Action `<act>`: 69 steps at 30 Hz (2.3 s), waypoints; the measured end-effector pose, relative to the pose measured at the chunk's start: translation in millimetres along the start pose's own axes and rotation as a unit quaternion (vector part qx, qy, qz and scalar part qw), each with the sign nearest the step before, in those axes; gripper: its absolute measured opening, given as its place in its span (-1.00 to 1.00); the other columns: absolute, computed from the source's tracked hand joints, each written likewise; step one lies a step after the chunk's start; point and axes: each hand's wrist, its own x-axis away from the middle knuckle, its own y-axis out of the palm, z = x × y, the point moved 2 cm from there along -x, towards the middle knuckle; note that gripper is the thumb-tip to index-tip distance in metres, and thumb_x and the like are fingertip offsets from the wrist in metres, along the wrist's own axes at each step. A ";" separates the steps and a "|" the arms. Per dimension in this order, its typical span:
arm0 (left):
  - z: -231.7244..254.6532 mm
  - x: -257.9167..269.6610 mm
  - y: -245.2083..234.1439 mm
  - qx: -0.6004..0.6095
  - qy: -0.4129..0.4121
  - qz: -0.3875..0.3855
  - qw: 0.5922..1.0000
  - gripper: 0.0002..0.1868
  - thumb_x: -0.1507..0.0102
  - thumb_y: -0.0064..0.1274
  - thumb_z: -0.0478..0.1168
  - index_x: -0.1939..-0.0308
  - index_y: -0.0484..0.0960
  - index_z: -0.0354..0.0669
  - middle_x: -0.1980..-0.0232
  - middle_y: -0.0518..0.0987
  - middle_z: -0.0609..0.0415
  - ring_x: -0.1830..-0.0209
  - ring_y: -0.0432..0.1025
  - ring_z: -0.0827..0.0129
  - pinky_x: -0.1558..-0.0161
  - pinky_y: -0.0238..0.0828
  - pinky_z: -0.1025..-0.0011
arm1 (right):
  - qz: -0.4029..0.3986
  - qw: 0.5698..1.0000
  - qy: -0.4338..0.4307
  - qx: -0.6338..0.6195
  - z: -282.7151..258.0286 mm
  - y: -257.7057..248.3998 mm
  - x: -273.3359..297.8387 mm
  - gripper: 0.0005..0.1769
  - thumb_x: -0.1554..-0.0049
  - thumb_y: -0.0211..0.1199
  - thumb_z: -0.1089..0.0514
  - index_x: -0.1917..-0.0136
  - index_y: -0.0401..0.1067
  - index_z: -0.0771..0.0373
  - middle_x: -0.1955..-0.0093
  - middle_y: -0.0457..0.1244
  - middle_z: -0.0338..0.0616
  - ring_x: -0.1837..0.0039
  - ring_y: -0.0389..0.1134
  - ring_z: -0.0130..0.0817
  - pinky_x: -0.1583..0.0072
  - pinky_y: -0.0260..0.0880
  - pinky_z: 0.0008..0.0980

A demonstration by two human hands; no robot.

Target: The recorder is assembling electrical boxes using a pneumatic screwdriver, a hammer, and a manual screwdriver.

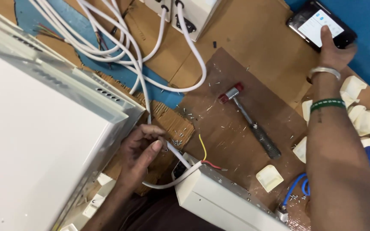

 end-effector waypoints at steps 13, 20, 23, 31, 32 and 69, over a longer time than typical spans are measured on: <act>2.3 -9.8 4.5 0.008 0.001 -0.013 1.000 -0.77 -0.37 0.05 -0.23 -0.04 0.55 -0.29 0.15 0.57 0.09 0.17 0.42 0.52 0.09 0.38 0.50 | 0.030 0.998 0.030 0.045 -17.2 3.6 19.0 0.10 0.06 0.82 0.14 -0.41 0.07 0.52 -0.41 0.26 0.22 -0.43 0.33 -0.08 -0.48 0.40 -0.26; -0.9 -9.1 3.6 0.020 0.006 -0.024 1.000 -0.79 -0.40 0.03 -0.24 -0.05 0.54 -0.29 0.16 0.55 0.09 0.16 0.42 0.52 0.04 0.41 0.49 | -0.001 0.996 0.064 0.065 -46.1 10.9 40.5 0.23 0.06 0.83 0.18 -0.48 -0.08 0.46 -0.47 0.16 0.17 -0.50 0.26 -0.10 -0.51 0.24 -0.27; -3.5 -8.0 1.7 0.023 -0.002 -0.017 1.000 -0.78 -0.38 0.04 -0.25 -0.06 0.55 -0.29 0.18 0.55 0.09 0.19 0.41 0.51 0.09 0.38 0.50 | 0.040 0.989 0.078 0.123 -71.1 19.7 51.8 0.26 0.08 0.81 0.09 -0.49 -0.11 0.41 -0.45 0.18 0.18 -0.49 0.25 -0.05 -0.53 0.20 -0.24; -5.1 -8.6 2.1 0.014 -0.021 -0.008 1.000 -0.78 -0.38 0.04 -0.22 -0.05 0.53 -0.26 0.11 0.60 0.06 0.12 0.44 0.51 0.05 0.42 0.49 | 0.095 0.975 0.101 0.176 -84.9 25.9 60.9 0.22 0.06 0.72 -0.12 -0.48 -0.08 0.36 -0.39 0.24 0.14 -0.44 0.30 -0.08 -0.50 0.23 -0.24; -5.2 -9.7 2.5 0.014 -0.021 -0.011 1.000 -0.78 -0.38 0.04 -0.22 -0.05 0.53 -0.26 0.11 0.60 0.06 0.12 0.44 0.51 0.05 0.42 0.49 | 0.097 0.974 0.102 0.176 -85.7 26.7 59.2 0.22 0.06 0.72 -0.12 -0.48 -0.08 0.36 -0.39 0.24 0.14 -0.44 0.30 -0.08 -0.50 0.23 -0.24; -18.6 -17.4 6.2 0.011 -0.021 -0.008 1.000 -0.77 -0.36 0.05 -0.29 -0.07 0.55 -0.30 0.19 0.59 0.09 0.17 0.45 0.50 0.05 0.43 0.50 | -0.144 0.989 0.027 -0.028 -35.6 -44.6 29.6 -0.33 -0.18 0.54 0.33 -0.42 0.25 0.48 -0.32 0.34 0.07 -0.31 0.42 -0.23 -0.33 0.51 -0.32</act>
